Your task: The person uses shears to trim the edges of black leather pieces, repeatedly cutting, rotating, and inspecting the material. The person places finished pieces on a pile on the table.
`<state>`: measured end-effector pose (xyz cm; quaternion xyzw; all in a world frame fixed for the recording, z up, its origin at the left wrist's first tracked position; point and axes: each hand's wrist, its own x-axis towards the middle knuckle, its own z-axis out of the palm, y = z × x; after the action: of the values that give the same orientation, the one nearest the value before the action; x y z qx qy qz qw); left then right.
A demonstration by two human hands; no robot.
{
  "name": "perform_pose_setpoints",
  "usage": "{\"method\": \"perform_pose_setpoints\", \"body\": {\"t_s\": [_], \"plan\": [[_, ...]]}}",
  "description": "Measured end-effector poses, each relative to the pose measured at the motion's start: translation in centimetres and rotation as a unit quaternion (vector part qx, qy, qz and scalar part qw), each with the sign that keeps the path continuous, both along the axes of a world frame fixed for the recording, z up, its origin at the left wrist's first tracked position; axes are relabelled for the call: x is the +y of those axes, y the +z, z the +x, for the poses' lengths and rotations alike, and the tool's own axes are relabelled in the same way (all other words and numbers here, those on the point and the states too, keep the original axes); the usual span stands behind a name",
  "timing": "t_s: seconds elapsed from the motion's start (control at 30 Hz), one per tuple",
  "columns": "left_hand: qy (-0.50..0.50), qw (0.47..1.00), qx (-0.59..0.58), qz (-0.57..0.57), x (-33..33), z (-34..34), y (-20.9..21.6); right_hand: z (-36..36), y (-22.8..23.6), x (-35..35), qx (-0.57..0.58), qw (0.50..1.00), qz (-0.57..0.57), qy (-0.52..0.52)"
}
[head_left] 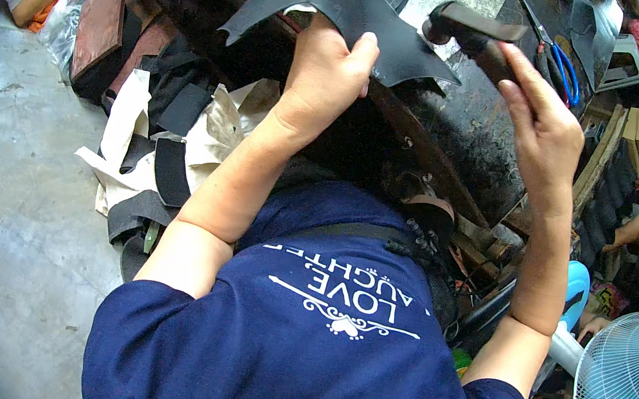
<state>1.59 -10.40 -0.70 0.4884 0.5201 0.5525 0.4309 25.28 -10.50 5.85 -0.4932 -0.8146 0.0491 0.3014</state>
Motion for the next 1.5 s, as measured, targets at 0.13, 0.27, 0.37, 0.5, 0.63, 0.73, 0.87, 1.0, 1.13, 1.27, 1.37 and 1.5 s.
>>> {"method": "perform_pose_setpoints", "body": {"t_s": [0.13,0.27,0.37,0.5,0.63,0.73,0.87,1.0,1.13,1.27,1.37,1.5], "plan": [[0.007,1.0,0.007,0.012,0.2,-0.4,0.0,-0.2,-0.5,-0.4,0.24,0.968,-0.048,0.047],[0.033,0.998,0.047,0.038,0.6,-1.3,0.0,-0.5,-0.9,-0.4,-0.009,0.982,-0.153,-0.109],[0.08,0.981,0.16,0.071,1.0,-1.5,-0.2,0.5,0.0,-0.5,0.022,0.999,-0.024,-0.005],[0.082,0.988,0.106,0.08,0.9,-1.5,-0.7,-0.1,-0.3,-0.6,0.244,0.968,-0.053,0.034],[0.094,0.985,0.115,0.088,1.4,-1.9,-0.7,-0.8,-0.8,-0.4,0.018,0.991,-0.127,-0.049],[0.104,0.981,0.128,0.1,1.3,-2.3,-0.6,0.4,-0.1,-0.5,0.0,1.0,-0.016,-0.001],[0.094,0.986,0.111,0.086,1.4,-2.5,-0.5,0.8,-0.6,-0.8,0.174,0.983,-0.052,0.02],[0.101,0.982,0.122,0.098,1.7,-2.7,-0.4,0.1,-1.2,-1.2,-0.011,0.999,-0.048,0.011],[0.071,0.988,0.101,0.096,1.8,-3.0,-0.7,0.7,0.0,-1.4,0.031,0.999,-0.014,-0.001],[0.081,0.988,0.08,0.104,1.7,-2.8,-1.1,0.5,-0.6,-1.5,0.181,0.981,-0.063,0.031],[0.091,0.987,0.09,0.097,1.9,-2.8,-0.8,0.6,-2.2,-1.7,-0.014,0.996,-0.084,-0.012],[0.057,0.995,0.024,0.076,1.2,-3.2,0.9,3.3,-2.9,-1.5,-0.036,0.999,0.0,-0.029]]}}
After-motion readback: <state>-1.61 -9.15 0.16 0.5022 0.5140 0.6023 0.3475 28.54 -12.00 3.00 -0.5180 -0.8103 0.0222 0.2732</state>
